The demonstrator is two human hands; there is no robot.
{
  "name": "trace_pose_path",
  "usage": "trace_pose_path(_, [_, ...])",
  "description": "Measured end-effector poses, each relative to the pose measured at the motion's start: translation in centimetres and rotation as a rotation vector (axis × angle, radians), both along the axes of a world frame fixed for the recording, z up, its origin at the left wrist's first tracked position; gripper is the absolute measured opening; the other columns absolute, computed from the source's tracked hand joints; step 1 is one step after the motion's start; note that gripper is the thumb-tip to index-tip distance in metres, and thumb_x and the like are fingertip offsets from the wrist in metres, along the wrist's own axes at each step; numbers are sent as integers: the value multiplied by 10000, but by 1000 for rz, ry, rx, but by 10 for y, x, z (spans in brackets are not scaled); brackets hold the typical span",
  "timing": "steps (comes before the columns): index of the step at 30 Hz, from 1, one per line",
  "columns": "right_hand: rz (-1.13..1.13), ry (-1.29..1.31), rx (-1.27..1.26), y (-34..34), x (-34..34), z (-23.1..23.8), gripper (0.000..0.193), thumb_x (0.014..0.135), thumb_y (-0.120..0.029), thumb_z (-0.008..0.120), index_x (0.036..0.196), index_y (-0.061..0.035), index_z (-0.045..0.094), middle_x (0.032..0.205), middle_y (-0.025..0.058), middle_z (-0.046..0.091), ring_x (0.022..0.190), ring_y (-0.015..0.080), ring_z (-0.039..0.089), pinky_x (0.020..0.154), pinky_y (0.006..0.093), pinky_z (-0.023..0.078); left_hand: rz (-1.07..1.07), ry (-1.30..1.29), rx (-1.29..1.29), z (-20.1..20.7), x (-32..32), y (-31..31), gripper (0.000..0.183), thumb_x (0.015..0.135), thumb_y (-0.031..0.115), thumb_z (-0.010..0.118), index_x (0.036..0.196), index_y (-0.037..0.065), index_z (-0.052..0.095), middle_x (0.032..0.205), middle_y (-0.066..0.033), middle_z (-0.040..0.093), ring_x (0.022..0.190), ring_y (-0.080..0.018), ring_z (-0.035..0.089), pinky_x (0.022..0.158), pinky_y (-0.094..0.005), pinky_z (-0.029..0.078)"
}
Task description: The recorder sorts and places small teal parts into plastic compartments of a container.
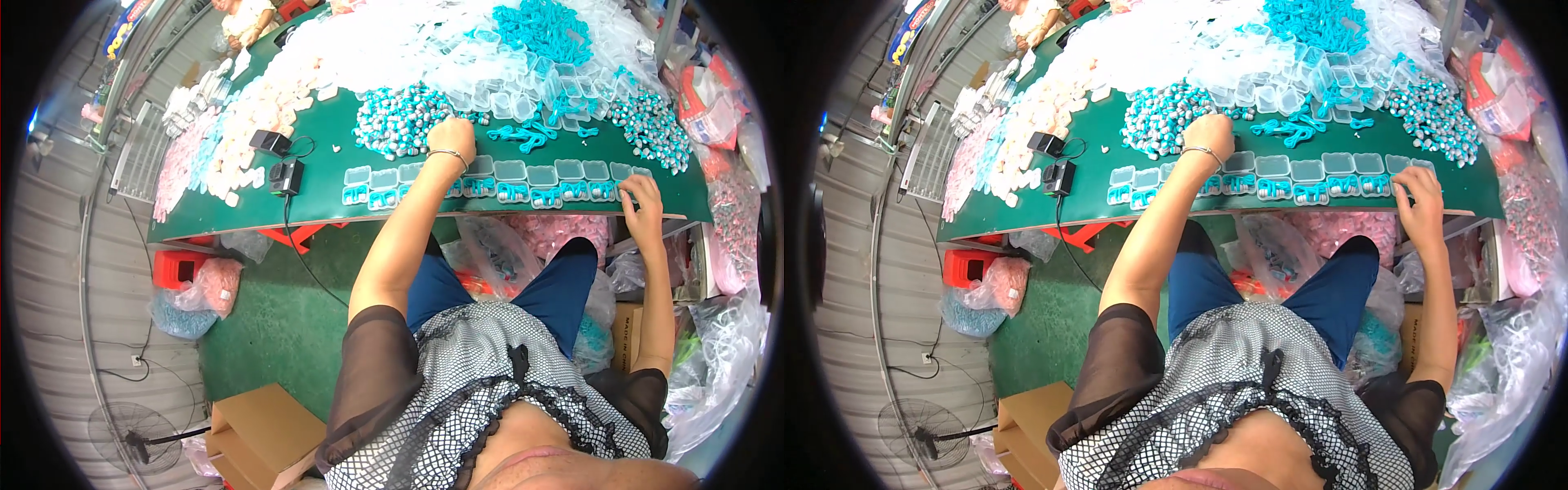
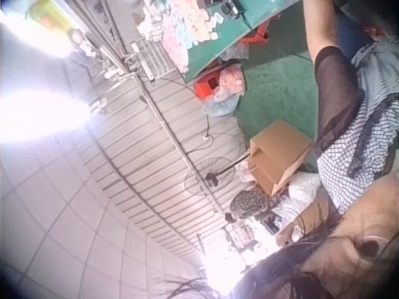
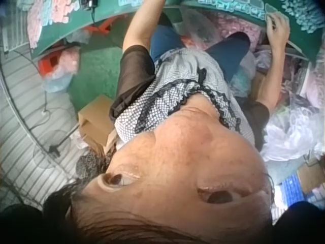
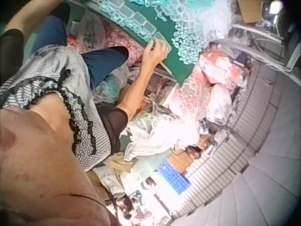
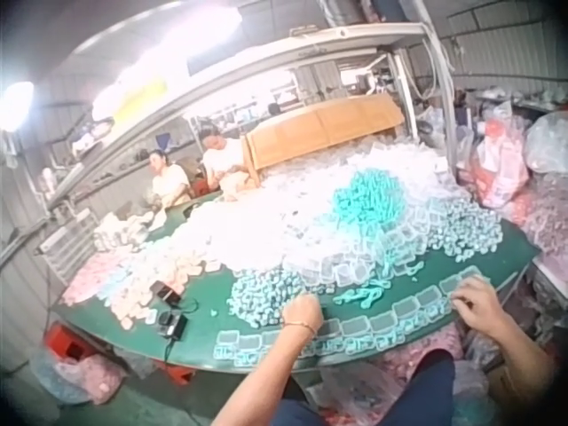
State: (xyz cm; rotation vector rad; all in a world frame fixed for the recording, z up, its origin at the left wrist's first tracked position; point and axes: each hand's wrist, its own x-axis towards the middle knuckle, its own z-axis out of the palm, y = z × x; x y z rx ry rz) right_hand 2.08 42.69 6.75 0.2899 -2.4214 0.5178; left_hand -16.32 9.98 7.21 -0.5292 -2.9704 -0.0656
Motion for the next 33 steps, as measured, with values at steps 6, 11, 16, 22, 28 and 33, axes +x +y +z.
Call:
trace_pose_path(6, [0, -2, -14, 7, 0, -1, 110, 782, 7, 624, 892, -4, 615, 941, 127, 594, 922, 300, 563, 808, 370, 445, -6, -10, 63, 3, 5, 5, 127, 741, 133, 610, 830, 71, 678, 890, -163, 680, 850, -336, 664, 744, -443, 536])
trace_pose_path(11, [-36, 73, -23, 23, 6, 2, 101, 775, -15, 642, 875, -15, 626, 913, 130, 602, 900, 303, 579, 793, 379, 459, -154, 51, 481, -15, -13, 9, 168, 683, 178, 626, 805, 68, 665, 746, -150, 667, 746, -331, 657, 689, -407, 520])
trace_pose_path(16, [-104, 85, -151, 54, -12, 0, 86, 787, -49, 648, 870, -27, 652, 880, 106, 640, 859, 275, 623, 773, 353, 485, -261, -463, 1117, 17, 8, 10, 169, 774, 81, 674, 914, 12, 610, 749, -59, 654, 684, -150, 661, 572, -265, 503])
trace_pose_path(22, [-287, -40, -229, 96, -37, -15, 124, 780, -107, 643, 890, -60, 677, 877, 101, 673, 783, 251, 652, 701, 356, 510, -269, -810, 1527, 22, 45, 43, 162, 817, -5, 660, 970, 22, 612, 861, -68, 655, 788, -174, 668, 643, -255, 518])
trace_pose_path(28, [-374, -97, -66, 83, -70, -11, 106, 782, -180, 631, 838, -121, 699, 799, 67, 689, 762, 277, 661, 654, 404, 488, -292, -991, 1702, 16, 65, 69, 189, 814, -24, 656, 993, 18, 611, 882, -59, 651, 816, -199, 672, 708, -282, 549])
trace_pose_path(33, [-642, -365, 270, 67, -85, -6, 231, 766, -322, 686, 728, -94, 681, 724, 100, 666, 737, 286, 647, 689, 494, 416, -238, -909, 1631, 13, 76, 83, 196, 804, 3, 686, 984, 2, 608, 879, -66, 649, 815, -198, 679, 705, -279, 558])
